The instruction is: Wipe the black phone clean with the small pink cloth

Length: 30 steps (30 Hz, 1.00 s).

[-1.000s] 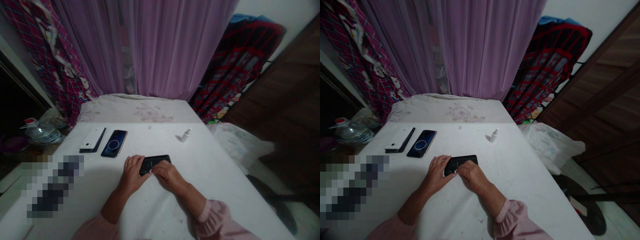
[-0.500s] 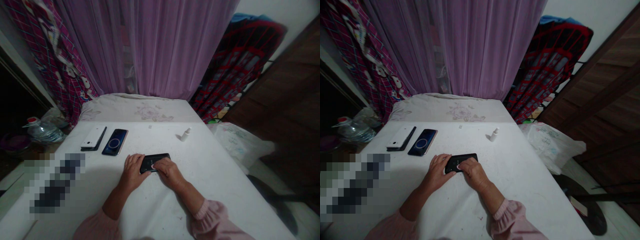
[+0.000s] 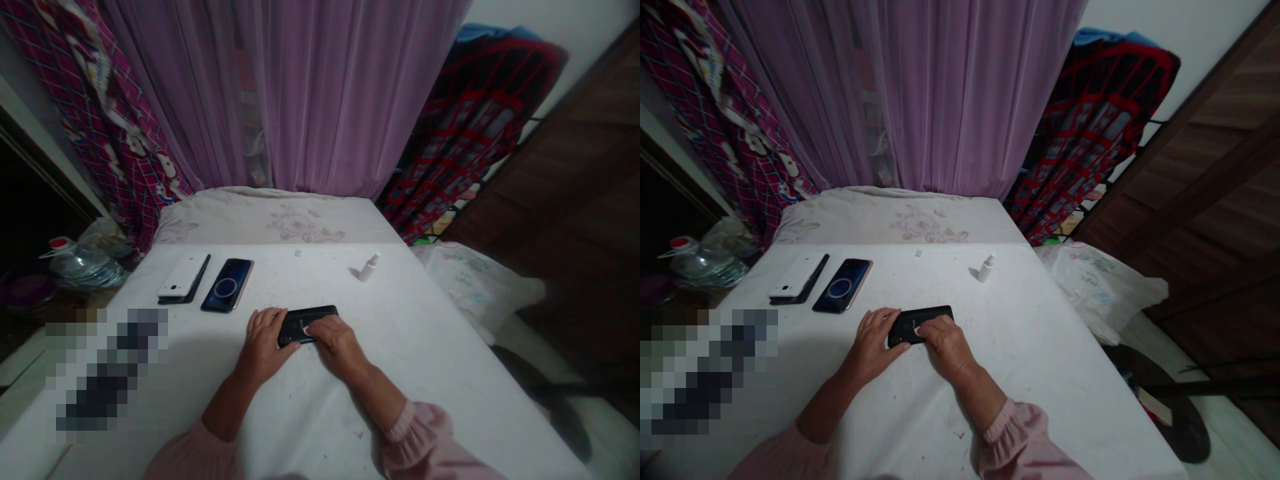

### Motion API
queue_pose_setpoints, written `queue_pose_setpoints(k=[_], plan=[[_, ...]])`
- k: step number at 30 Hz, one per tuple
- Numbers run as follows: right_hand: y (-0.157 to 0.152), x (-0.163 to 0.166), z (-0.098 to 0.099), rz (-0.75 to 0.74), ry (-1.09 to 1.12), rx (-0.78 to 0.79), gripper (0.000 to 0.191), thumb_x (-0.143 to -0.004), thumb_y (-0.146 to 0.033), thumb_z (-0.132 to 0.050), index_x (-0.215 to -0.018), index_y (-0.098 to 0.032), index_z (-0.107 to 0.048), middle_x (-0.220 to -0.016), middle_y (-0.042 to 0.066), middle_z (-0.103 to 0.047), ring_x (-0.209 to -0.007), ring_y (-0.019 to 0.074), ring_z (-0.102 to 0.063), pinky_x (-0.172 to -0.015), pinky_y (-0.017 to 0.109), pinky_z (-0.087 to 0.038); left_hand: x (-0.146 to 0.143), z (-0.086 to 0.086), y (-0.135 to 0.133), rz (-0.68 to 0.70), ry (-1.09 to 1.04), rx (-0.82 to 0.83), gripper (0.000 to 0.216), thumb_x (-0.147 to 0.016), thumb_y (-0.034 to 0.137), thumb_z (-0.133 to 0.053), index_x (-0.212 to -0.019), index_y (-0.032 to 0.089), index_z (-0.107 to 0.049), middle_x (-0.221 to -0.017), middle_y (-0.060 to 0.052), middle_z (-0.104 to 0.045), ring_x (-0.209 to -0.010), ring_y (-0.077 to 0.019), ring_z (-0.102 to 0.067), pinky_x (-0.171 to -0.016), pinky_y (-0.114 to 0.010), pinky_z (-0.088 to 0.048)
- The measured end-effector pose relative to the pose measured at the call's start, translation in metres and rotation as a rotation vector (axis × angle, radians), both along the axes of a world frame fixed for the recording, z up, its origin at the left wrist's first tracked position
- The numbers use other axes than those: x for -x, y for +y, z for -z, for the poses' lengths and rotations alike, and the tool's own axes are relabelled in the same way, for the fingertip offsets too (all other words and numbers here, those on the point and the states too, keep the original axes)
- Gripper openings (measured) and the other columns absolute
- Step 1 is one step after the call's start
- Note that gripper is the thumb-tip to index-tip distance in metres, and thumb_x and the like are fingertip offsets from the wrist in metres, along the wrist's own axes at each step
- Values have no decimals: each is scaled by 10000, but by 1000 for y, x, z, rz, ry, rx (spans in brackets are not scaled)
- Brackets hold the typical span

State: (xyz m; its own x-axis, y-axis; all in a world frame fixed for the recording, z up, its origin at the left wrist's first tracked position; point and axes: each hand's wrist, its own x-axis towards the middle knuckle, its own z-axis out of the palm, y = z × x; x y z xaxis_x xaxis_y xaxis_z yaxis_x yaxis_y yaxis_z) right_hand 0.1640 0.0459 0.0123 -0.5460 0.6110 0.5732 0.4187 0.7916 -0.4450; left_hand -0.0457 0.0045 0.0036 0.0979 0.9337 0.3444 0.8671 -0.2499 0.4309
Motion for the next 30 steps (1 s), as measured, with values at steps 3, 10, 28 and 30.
queue_pose_setpoints(k=[3, 10, 28, 30], plan=[[-4, -16, -2, -48, -3, 26, 196, -937, -152, -544, -1040, -235, -689, -938, 63, -740, -859, 183, -655, -770, 336, -544, 0, -1, 0, 0, 1, 0, 570, -755, 335, -685, -1283, 199, -523, -1208, -117, -605, -1166, -313, -551, -1101, -590, -307], [25, -39, 2, 201, -19, -23, 233, -943, -152, -497, -985, -229, -714, -898, 70, -738, -825, 199, -652, -746, 348, -546, -2, -2, 0, -11, -10, -10, 554, -754, 331, -681, -1276, 221, -534, -1202, -107, -607, -1161, -313, -553, -1096, -577, -315], [3, -36, -8, 57, -32, 3, 183, -960, -193, -517, -1014, -225, -689, -928, 78, -719, -852, 192, -646, -751, 327, -550, -3, -3, 2, -11, 22, -1, 544, -752, 329, -691, -1253, 183, -536, -1179, -121, -614, -1132, -313, -568, -1090, -572, -331], [0, -21, -6, -3, -39, -19, 183, -961, -180, -510, -1014, -208, -683, -936, 81, -717, -858, 193, -637, -750, 326, -546, -2, -3, 2, -5, 31, -6, 548, -753, 335, -694, -1253, 174, -535, -1178, -124, -614, -1128, -313, -569, -1089, -572, -332]])
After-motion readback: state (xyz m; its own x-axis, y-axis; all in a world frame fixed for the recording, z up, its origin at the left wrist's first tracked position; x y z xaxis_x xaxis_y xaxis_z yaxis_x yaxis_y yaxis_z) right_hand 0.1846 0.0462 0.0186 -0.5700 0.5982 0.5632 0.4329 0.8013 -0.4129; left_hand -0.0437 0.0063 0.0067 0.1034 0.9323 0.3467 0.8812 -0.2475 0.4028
